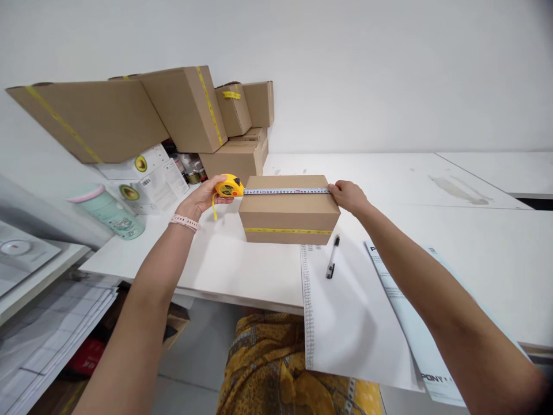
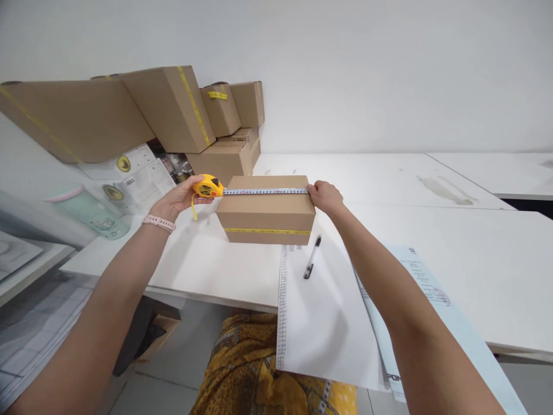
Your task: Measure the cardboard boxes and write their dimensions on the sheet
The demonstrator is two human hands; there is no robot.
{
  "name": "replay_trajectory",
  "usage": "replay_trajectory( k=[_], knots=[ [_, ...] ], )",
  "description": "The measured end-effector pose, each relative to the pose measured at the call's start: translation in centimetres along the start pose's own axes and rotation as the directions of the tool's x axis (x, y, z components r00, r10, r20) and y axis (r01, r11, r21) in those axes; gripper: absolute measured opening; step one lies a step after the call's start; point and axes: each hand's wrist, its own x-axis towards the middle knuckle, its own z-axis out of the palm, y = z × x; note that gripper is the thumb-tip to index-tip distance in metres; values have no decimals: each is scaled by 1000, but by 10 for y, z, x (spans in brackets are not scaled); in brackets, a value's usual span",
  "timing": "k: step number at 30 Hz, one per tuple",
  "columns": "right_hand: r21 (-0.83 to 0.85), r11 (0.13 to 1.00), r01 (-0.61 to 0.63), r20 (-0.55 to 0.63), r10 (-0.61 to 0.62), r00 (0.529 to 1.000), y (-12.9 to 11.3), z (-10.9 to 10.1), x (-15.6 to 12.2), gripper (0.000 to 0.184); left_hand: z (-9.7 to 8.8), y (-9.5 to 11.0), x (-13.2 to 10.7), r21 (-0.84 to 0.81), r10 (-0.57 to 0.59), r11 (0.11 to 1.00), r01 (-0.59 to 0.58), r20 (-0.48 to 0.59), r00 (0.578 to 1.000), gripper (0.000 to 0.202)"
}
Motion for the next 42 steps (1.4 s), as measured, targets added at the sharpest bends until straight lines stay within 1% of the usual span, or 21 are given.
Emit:
replay_trajectory(
  k=[2, 3, 5, 7, 9, 10, 11, 12, 13, 14, 15, 17, 20, 22, 25, 27, 30, 35, 39, 42],
  knots=[
    [21, 1000, -8, 3, 8, 1000, -3, -5, 2, 28, 3, 11, -8, 43, 50, 998, -52, 35, 998, 43],
    [65, 998, -8, 0, 8, 1000, -4, -9, 3, 28, 5, 16, -15, 62, 71, 995, -76, 71, 995, 43],
    [206, 978, 15, -30, -9, 1000, -8, -17, 5, 28, 15, 25, -36, 97, 81, 990, -101, 188, 979, 46],
    [341, 937, 75, -74, -52, 996, -13, -25, 4, 28, 32, 24, -66, 133, 14, 989, -63, 344, 939, 54],
    [398, 904, 155, -89, -130, 988, -21, -32, 2, 29, 54, 10, -101, 151, -121, 987, 50, 507, 853, 60],
    [399, 896, 194, -83, -175, 981, -26, -33, 0, 30, 67, -1, -119, 143, -181, 982, 121, 554, 812, 61],
    [388, 893, 227, -67, -219, 973, -30, -33, -1, 32, 80, -13, -135, 96, -210, 977, 190, 577, 789, 59],
    [371, 893, 255, -46, -256, 965, -34, -32, -1, 33, 92, -26, -149, 32, -221, 968, 250, 589, 777, 57],
    [355, 893, 277, -25, -287, 958, -37, -29, 0, 35, 105, -39, -160, -41, -210, 957, 288, 587, 782, 55],
    [346, 891, 294, -7, -310, 951, -40, -24, 2, 36, 117, -50, -169, -130, -182, 942, 311, 580, 794, 52],
    [347, 887, 304, 6, -326, 945, -42, -18, 6, 37, 128, -58, -174, -209, -148, 927, 311, 558, 816, 50],
    [360, 880, 310, 9, -336, 942, -46, -5, 19, 39, 146, -68, -175, -312, -94, 908, 281, 501, 860, 47],
    [379, 873, 305, -52, -309, 950, -52, 14, 43, 39, 165, -66, -161, -356, -74, 900, 252, 444, 893, 49],
    [386, 876, 290, -82, -280, 956, -55, 23, 56, 39, 171, -61, -148, -370, -95, 893, 256, 401, 911, 49],
    [353, 904, 243, -47, -242, 969, -59, 29, 63, 42, 174, -58, -131, -404, -139, 874, 270, 324, 936, 49],
    [299, 924, 240, -11, -248, 969, -61, 29, 61, 46, 175, -59, -125, -423, -153, 862, 279, 309, 939, 48],
    [232, 933, 274, 25, -288, 957, -61, 27, 54, 51, 178, -60, -119, -436, -140, 858, 271, 309, 941, 46],
    [167, 941, 293, 80, -309, 948, -61, 27, 52, 56, 184, -56, -112, -429, -151, 860, 278, 308, 939, 44],
    [123, 944, 307, 99, -320, 942, -63, 28, 53, 59, 185, -55, -115, -420, -170, 860, 290, 299, 939, 47],
    [136, 944, 300, 90, -313, 945, -64, 27, 50, 59, 186, -57, -122, -422, -160, 863, 276, 288, 944, 51]
  ],
)
